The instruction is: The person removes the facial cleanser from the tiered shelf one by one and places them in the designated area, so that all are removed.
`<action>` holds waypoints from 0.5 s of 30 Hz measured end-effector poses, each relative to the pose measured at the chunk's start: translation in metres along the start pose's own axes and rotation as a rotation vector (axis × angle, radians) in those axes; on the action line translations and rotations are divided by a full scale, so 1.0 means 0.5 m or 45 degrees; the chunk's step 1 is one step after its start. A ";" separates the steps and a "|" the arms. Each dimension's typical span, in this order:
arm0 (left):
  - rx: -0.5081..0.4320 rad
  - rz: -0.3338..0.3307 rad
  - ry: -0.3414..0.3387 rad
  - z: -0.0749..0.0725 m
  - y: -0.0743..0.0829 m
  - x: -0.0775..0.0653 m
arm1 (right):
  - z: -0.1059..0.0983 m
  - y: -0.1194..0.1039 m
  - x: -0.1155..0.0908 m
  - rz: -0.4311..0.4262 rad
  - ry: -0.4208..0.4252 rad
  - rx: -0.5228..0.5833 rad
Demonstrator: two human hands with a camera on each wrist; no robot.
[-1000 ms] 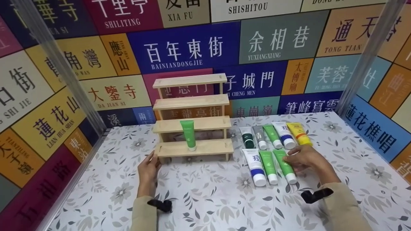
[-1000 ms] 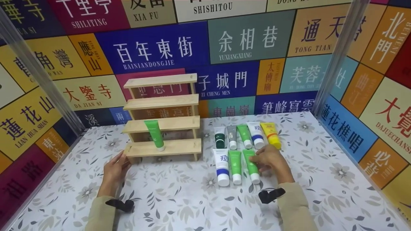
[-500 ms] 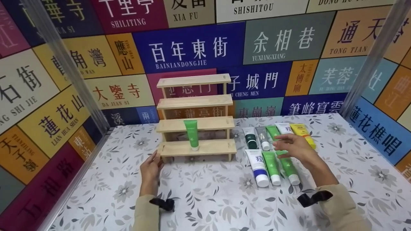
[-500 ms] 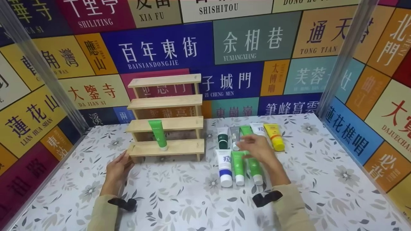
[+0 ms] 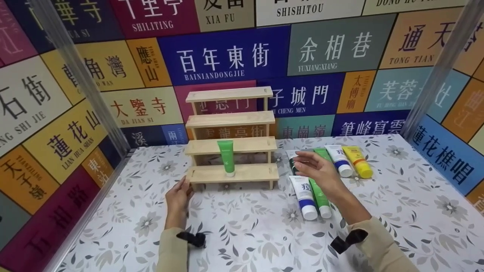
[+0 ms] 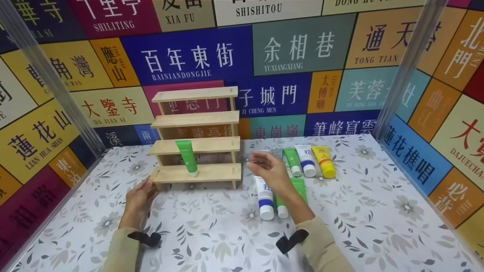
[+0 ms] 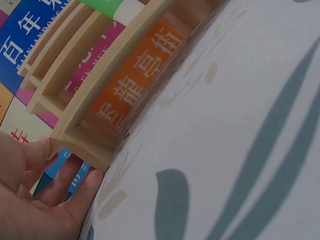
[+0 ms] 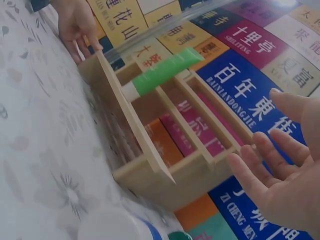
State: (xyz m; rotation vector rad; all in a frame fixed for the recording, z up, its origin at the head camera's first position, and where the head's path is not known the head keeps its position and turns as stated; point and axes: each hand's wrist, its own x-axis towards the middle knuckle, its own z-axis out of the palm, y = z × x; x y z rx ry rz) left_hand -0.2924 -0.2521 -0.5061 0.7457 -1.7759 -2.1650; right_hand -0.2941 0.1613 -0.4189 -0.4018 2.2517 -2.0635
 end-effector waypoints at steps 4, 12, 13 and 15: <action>-0.010 -0.009 -0.024 -0.002 0.000 -0.001 | 0.042 -0.005 0.017 -0.054 -0.003 0.077; -0.001 -0.016 -0.038 -0.003 0.002 -0.002 | 0.146 -0.034 0.044 -0.116 -0.088 0.161; -0.007 -0.015 -0.036 -0.003 0.002 -0.001 | 0.158 -0.037 0.048 -0.127 -0.079 0.172; -0.012 -0.009 -0.034 -0.005 0.002 -0.001 | 0.181 -0.040 0.060 -0.145 -0.063 0.196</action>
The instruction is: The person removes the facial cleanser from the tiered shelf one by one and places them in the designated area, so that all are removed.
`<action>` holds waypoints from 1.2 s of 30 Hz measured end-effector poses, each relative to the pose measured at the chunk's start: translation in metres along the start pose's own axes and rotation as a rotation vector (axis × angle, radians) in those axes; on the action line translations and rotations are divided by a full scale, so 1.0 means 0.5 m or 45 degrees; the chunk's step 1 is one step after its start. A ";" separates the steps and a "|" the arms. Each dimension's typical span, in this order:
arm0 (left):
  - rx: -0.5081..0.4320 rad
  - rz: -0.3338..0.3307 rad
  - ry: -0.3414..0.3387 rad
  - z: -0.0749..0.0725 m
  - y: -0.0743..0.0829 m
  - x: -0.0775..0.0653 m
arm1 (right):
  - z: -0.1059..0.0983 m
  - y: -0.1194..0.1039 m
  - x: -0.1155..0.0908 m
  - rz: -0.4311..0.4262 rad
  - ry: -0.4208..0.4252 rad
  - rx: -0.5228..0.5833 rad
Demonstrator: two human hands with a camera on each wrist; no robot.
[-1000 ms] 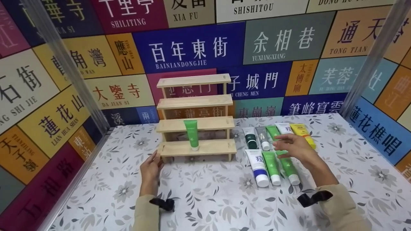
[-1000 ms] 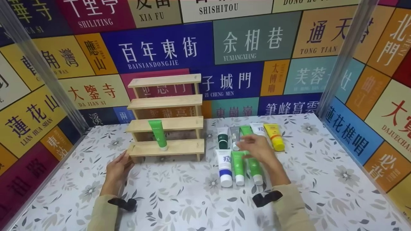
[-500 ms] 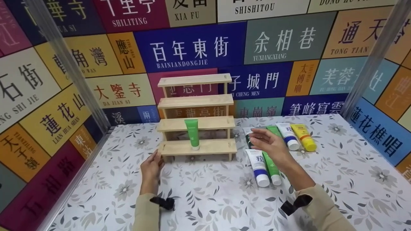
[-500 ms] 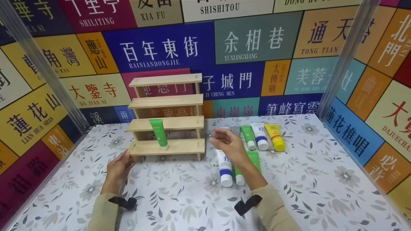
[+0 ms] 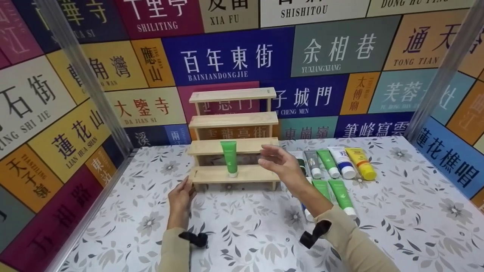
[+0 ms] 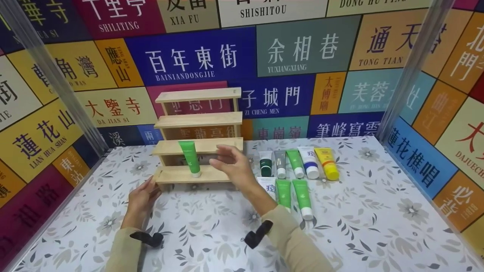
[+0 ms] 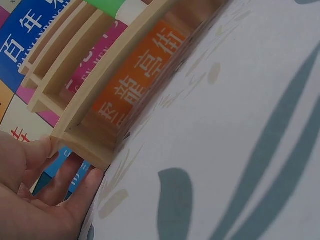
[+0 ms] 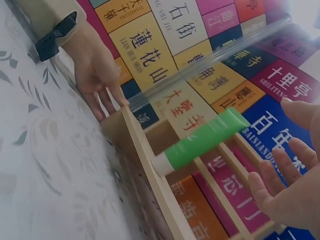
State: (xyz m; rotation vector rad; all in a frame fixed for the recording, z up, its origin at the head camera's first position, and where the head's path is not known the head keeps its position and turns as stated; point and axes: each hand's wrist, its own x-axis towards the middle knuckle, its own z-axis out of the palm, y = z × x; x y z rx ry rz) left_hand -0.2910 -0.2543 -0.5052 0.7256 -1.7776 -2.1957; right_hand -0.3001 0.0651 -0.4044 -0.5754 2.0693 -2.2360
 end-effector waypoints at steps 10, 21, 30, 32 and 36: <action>-0.010 0.037 0.020 0.002 0.000 0.001 | 0.079 0.028 0.042 0.052 0.181 0.235; 0.002 -0.018 0.021 0.002 0.001 0.003 | 0.133 0.077 0.069 0.072 0.220 0.221; 0.004 0.000 0.025 -0.002 0.001 0.005 | 0.160 0.103 0.085 0.152 0.208 0.179; 0.009 0.010 0.029 -0.002 0.000 0.004 | 0.165 0.106 0.087 0.196 0.202 0.202; 0.014 0.031 0.020 0.000 -0.001 0.002 | 0.173 0.116 0.090 0.239 0.218 0.195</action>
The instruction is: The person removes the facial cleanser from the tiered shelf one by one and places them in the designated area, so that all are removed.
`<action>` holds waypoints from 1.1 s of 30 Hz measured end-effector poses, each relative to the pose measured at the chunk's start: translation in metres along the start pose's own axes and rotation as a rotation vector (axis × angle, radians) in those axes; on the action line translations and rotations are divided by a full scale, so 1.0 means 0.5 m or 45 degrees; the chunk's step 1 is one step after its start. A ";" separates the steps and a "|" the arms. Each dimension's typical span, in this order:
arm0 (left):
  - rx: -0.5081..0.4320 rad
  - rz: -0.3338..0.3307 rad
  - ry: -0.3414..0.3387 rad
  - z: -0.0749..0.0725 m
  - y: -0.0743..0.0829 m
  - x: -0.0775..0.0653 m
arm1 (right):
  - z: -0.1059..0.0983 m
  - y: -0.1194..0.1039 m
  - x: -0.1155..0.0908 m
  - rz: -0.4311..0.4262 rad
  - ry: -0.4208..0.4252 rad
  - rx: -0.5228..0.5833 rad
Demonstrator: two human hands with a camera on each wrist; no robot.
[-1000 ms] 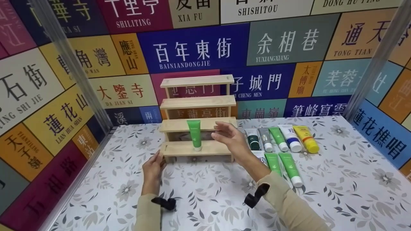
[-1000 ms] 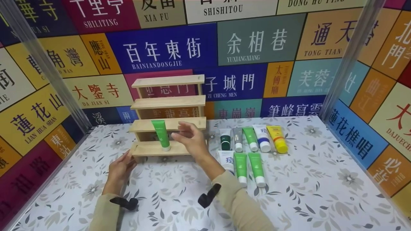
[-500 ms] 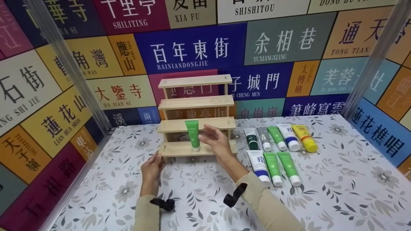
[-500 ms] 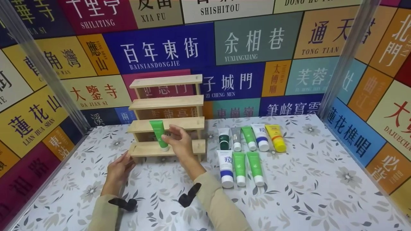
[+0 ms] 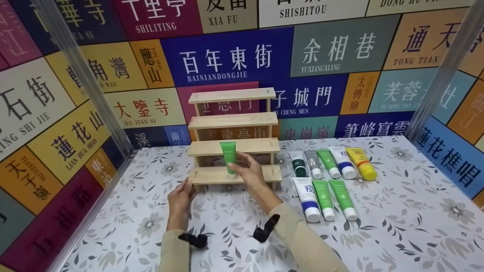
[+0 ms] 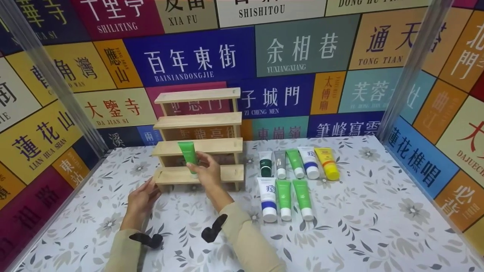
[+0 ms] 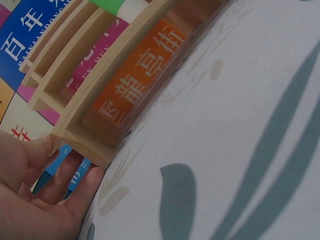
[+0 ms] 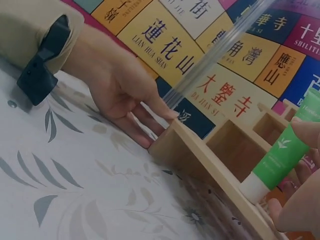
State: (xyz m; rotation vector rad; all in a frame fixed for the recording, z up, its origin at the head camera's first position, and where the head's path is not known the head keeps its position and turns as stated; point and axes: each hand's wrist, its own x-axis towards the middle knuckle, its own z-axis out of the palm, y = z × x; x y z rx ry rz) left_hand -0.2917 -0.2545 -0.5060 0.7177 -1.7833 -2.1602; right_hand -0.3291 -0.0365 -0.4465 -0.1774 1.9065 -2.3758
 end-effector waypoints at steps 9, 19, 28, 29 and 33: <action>0.014 -0.038 -0.011 0.005 0.002 0.000 | 0.010 0.008 0.002 -0.005 0.092 -0.110; 0.006 -0.038 -0.023 0.000 -0.001 0.002 | 0.003 -0.003 -0.012 0.002 0.111 -0.153; 0.016 -0.008 -0.014 0.001 -0.001 0.003 | -0.026 -0.053 -0.053 -0.052 0.044 -0.185; 0.024 -0.001 -0.011 0.000 -0.001 0.003 | -0.031 -0.058 -0.060 -0.060 0.031 -0.165; 0.060 -0.008 -0.002 -0.002 0.000 0.001 | -0.054 -0.067 -0.090 -0.081 -0.001 -0.063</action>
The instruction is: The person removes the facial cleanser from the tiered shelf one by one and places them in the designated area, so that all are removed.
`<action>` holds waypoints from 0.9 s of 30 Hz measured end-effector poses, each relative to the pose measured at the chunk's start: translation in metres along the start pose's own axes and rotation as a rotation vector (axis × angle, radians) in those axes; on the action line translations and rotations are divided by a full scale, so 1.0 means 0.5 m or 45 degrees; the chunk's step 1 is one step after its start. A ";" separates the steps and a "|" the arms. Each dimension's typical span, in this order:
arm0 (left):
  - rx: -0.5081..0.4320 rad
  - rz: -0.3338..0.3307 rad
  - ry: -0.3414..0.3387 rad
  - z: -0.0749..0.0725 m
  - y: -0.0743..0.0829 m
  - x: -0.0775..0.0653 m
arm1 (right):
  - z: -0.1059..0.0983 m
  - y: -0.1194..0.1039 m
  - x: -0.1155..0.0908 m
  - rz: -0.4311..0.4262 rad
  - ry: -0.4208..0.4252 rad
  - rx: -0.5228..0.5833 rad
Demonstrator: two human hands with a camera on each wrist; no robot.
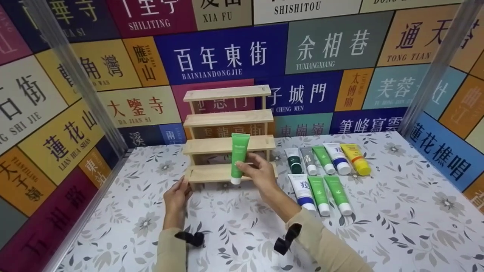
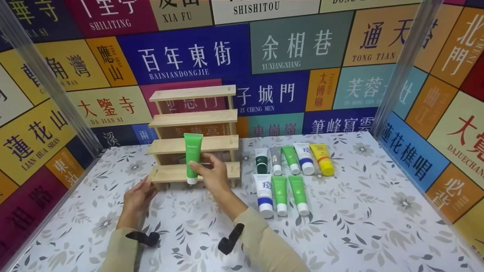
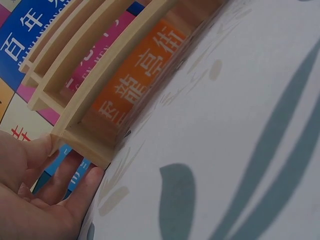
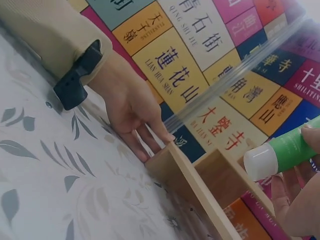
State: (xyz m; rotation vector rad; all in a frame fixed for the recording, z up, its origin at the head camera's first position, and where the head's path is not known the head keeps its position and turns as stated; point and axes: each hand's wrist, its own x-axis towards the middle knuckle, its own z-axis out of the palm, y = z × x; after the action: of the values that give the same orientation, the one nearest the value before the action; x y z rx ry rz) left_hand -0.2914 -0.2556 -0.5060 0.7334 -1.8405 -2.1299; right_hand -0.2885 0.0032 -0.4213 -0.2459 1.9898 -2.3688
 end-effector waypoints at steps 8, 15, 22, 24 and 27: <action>-0.064 -0.025 -0.030 -0.004 -0.002 0.000 | -0.054 -0.037 -0.033 0.023 0.026 0.090; -0.053 -0.018 -0.028 -0.002 -0.002 0.002 | -0.116 -0.079 -0.045 -0.080 0.057 0.171; -0.056 -0.021 -0.017 -0.001 -0.002 0.000 | -0.196 -0.109 -0.058 -0.062 0.084 0.101; -0.059 -0.016 -0.014 0.000 -0.002 -0.002 | -0.221 -0.115 -0.062 -0.035 0.085 0.059; -0.054 -0.005 -0.011 0.000 -0.002 -0.003 | -0.258 -0.120 -0.068 -0.022 0.098 0.020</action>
State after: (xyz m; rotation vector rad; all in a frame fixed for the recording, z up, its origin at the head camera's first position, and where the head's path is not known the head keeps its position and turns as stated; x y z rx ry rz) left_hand -0.2902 -0.2545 -0.5067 0.7199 -1.7938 -2.1703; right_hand -0.2694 0.1441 -0.3872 -0.1745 2.0087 -2.4399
